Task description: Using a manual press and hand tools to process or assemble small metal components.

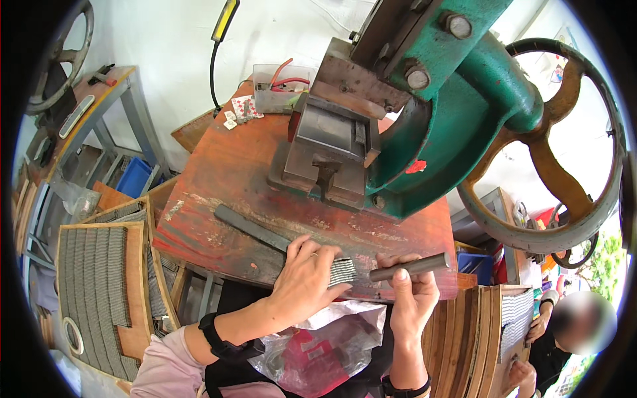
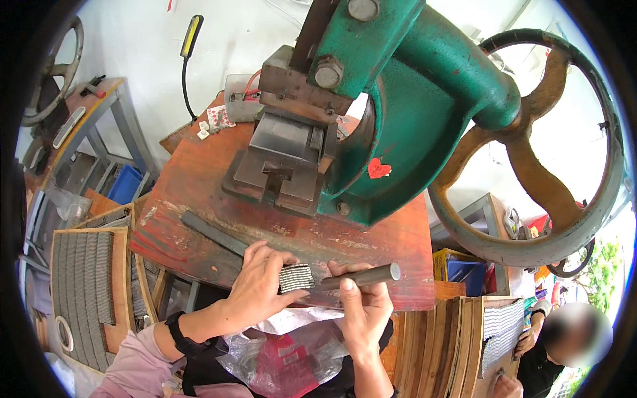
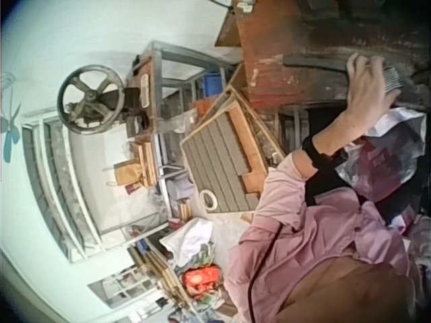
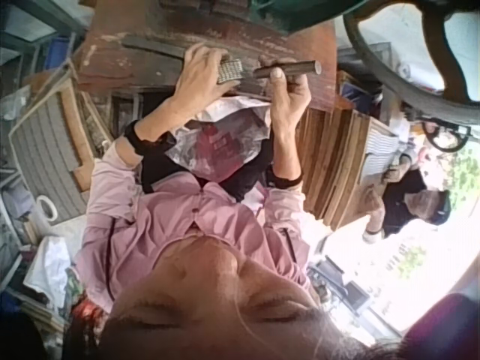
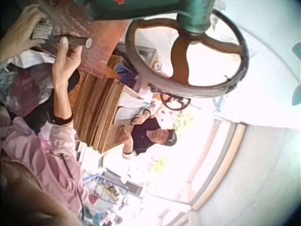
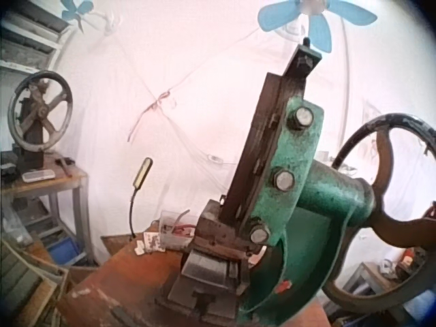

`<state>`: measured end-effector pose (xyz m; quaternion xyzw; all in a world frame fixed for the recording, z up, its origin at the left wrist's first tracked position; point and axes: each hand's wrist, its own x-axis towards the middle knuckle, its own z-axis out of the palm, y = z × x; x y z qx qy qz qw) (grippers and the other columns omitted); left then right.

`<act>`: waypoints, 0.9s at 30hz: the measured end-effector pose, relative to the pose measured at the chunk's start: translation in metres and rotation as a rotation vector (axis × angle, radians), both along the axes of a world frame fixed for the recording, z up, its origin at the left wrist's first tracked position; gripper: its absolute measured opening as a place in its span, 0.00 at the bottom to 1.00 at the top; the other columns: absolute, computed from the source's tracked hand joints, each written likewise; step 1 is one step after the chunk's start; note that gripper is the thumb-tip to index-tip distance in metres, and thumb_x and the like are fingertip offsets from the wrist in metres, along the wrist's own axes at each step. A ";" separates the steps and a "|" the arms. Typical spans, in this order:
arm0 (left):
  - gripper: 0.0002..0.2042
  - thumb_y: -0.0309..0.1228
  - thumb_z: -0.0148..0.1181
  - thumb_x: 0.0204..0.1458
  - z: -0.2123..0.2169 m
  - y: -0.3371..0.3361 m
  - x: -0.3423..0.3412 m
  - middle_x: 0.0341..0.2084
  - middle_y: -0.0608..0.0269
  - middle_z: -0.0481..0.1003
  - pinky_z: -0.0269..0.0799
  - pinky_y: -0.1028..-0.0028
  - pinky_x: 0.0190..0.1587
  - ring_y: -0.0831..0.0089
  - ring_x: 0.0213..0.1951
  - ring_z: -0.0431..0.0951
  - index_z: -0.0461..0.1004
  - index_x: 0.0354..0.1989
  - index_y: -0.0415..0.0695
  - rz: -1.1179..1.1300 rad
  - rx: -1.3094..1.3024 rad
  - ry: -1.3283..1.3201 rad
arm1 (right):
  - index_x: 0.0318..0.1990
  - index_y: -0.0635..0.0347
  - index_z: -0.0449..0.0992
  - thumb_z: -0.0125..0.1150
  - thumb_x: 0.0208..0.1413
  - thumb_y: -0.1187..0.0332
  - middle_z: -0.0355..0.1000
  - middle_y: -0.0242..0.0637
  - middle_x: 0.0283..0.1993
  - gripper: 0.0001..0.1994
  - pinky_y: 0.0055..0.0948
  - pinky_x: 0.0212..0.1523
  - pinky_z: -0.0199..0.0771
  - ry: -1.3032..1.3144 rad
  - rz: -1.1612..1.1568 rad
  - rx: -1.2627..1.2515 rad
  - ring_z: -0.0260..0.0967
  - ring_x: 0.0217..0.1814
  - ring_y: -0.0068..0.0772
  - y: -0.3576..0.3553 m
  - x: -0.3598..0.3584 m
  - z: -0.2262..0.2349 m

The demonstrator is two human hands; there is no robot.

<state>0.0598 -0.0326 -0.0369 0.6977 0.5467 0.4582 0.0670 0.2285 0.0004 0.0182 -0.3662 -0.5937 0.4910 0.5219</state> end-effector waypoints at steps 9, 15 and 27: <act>0.40 0.38 0.72 0.37 0.005 0.001 -0.002 0.44 0.50 0.70 0.50 0.51 0.59 0.51 0.49 0.66 0.57 0.57 0.36 -0.037 -0.030 -0.022 | 0.43 0.65 0.73 0.61 0.56 0.72 0.72 0.37 0.47 0.10 0.26 0.51 0.69 0.089 0.157 -0.168 0.70 0.46 0.24 0.002 -0.016 0.003; 0.35 0.35 0.72 0.38 0.010 -0.008 -0.007 0.42 0.52 0.73 0.57 0.56 0.54 0.53 0.47 0.69 0.61 0.55 0.40 -0.080 -0.001 -0.109 | 0.44 0.67 0.73 0.62 0.55 0.75 0.70 0.30 0.40 0.10 0.22 0.44 0.71 -0.015 0.190 -0.085 0.68 0.43 0.20 -0.001 -0.029 0.011; 0.06 0.29 0.59 0.53 0.042 -0.050 -0.107 0.22 0.68 0.73 0.66 0.79 0.31 0.80 0.26 0.72 0.74 0.32 0.39 0.104 -0.113 -0.708 | 0.53 0.63 0.70 0.73 0.39 0.65 0.66 0.45 0.53 0.30 0.39 0.56 0.63 -0.707 0.422 0.498 0.61 0.56 0.49 0.022 -0.017 0.012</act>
